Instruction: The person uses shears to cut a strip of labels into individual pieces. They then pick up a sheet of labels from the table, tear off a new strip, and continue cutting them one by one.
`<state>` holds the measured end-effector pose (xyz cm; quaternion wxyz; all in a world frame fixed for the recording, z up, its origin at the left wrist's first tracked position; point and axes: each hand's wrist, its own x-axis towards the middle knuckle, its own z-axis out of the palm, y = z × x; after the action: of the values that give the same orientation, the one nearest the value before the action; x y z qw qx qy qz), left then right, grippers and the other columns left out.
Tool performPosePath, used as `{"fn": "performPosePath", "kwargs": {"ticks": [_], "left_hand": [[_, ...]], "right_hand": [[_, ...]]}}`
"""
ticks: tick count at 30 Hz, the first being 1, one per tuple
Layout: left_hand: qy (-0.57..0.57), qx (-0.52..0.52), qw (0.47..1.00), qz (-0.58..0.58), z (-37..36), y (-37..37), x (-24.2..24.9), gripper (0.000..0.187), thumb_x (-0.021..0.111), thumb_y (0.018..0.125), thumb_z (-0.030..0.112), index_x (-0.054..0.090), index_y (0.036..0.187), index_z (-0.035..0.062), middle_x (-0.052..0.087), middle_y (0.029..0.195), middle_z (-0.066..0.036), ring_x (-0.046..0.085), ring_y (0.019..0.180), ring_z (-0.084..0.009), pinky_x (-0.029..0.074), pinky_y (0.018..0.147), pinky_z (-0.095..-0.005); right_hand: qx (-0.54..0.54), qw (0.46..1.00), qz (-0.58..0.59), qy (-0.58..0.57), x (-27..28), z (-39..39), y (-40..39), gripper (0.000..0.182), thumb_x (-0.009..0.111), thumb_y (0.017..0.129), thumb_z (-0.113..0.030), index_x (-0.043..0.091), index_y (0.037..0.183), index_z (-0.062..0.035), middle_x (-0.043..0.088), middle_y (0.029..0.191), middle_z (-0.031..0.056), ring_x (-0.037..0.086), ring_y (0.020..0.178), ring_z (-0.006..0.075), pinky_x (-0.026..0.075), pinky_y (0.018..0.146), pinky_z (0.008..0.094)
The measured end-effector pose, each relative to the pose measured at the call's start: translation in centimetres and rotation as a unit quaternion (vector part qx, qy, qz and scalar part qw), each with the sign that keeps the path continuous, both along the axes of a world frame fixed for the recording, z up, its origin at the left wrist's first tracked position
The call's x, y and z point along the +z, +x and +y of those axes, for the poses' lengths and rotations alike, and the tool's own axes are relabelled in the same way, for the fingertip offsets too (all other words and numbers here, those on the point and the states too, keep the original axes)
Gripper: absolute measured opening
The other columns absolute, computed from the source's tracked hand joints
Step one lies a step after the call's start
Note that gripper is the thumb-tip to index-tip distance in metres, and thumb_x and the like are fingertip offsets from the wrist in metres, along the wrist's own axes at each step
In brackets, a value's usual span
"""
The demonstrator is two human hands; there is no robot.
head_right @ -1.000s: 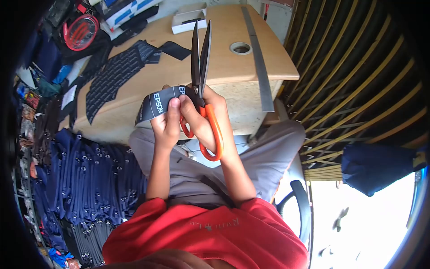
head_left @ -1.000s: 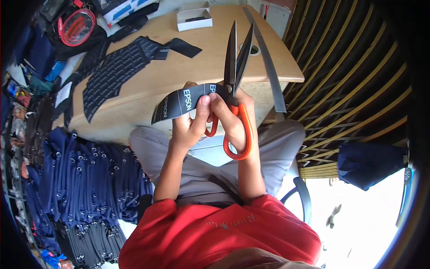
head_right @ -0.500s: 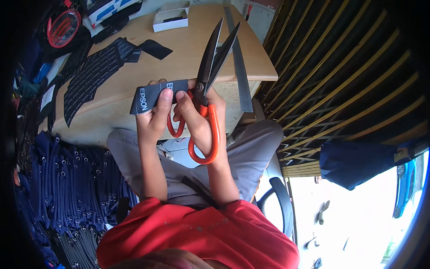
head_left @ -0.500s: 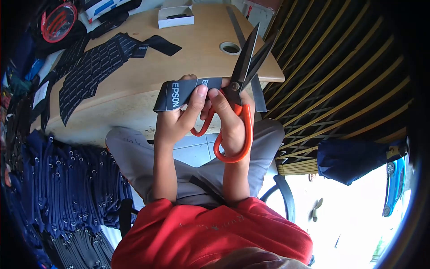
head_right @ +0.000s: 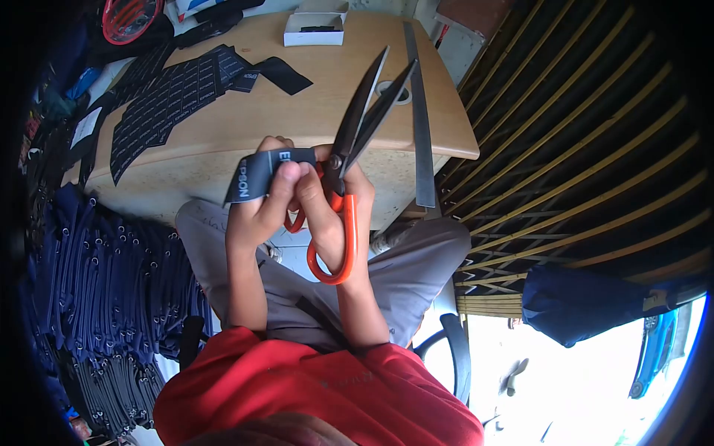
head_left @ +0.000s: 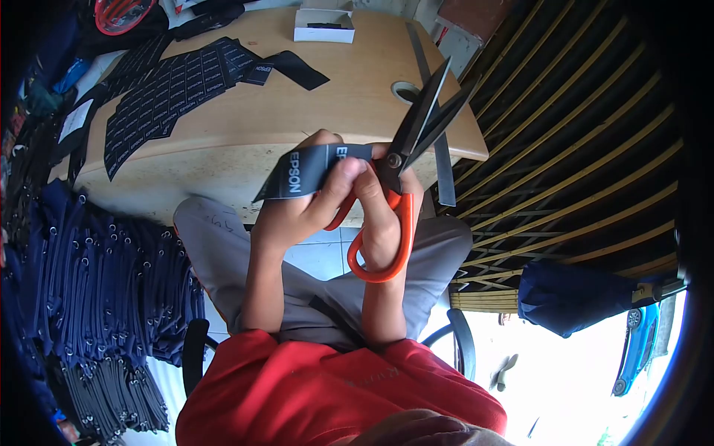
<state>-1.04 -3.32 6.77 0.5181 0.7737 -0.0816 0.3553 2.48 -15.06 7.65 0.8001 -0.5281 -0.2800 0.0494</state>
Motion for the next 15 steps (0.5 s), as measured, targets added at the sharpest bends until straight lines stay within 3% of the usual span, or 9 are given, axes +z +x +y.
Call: {"fn": "performPosePath", "kwargs": {"ticks": [2, 5, 9, 13, 15], "left_hand": [[-0.004, -0.001, 1.0, 0.02, -0.1, 0.1, 0.1, 0.019, 0.054, 0.095, 0.018, 0.054, 0.087, 0.0009, 0.051, 0.068, -0.009, 0.053, 0.061, -0.0185, 0.041, 0.057, -0.0316], [-0.033, -0.01, 0.999, 0.036, -0.1, 0.1, 0.1, 0.02, 0.053, 0.096, 0.019, 0.054, 0.086, 0.0013, 0.052, 0.067, -0.01, 0.053, 0.061, -0.02, 0.041, 0.058, -0.0322], [-0.037, 0.01, 0.997, 0.063, 0.5, -0.7, 0.5, 0.021, 0.053, 0.096, 0.021, 0.055, 0.086, 0.0029, 0.053, 0.064, -0.009, 0.052, 0.057, -0.0198, 0.042, 0.057, -0.0318], [0.055, 0.014, 0.996, -0.065, 0.8, -0.1, -0.8, 0.019, 0.054, 0.095, 0.02, 0.057, 0.087, 0.0023, 0.054, 0.065, -0.005, 0.052, 0.058, -0.0142, 0.04, 0.055, -0.0287], [-0.075, -0.034, 0.996, -0.037, 0.6, -0.7, -1.0, 0.016, 0.057, 0.094, 0.016, 0.057, 0.088, 0.0019, 0.053, 0.068, -0.001, 0.049, 0.06, -0.0098, 0.039, 0.055, -0.026]], "right_hand": [[-0.025, 0.999, -0.001, 0.03, -0.1, 0.2, 0.2, 0.014, 0.056, 0.094, -0.011, 0.055, 0.096, 0.0025, 0.057, 0.07, 0.0037, 0.055, 0.059, 0.0085, 0.044, 0.051, 0.0222], [0.022, 0.994, 0.088, 0.056, 0.0, 0.0, 0.5, 0.016, 0.056, 0.094, -0.013, 0.053, 0.097, 0.0021, 0.057, 0.066, 0.0049, 0.055, 0.053, 0.0118, 0.044, 0.05, 0.0239], [0.067, 0.996, 0.048, 0.022, -0.4, -0.2, 0.5, 0.015, 0.055, 0.094, -0.012, 0.052, 0.098, 0.0018, 0.055, 0.06, 0.0056, 0.056, 0.052, 0.0128, 0.045, 0.049, 0.0245], [0.03, 0.998, 0.051, 0.034, -0.2, 0.6, -0.2, 0.013, 0.054, 0.094, -0.01, 0.052, 0.097, 0.0024, 0.056, 0.064, 0.0058, 0.055, 0.052, 0.0119, 0.044, 0.049, 0.024], [0.042, 0.998, 0.031, 0.036, -0.7, 0.7, 0.2, 0.016, 0.052, 0.095, -0.015, 0.051, 0.096, 0.0019, 0.054, 0.065, 0.0052, 0.054, 0.053, 0.0109, 0.043, 0.047, 0.0232]]}}
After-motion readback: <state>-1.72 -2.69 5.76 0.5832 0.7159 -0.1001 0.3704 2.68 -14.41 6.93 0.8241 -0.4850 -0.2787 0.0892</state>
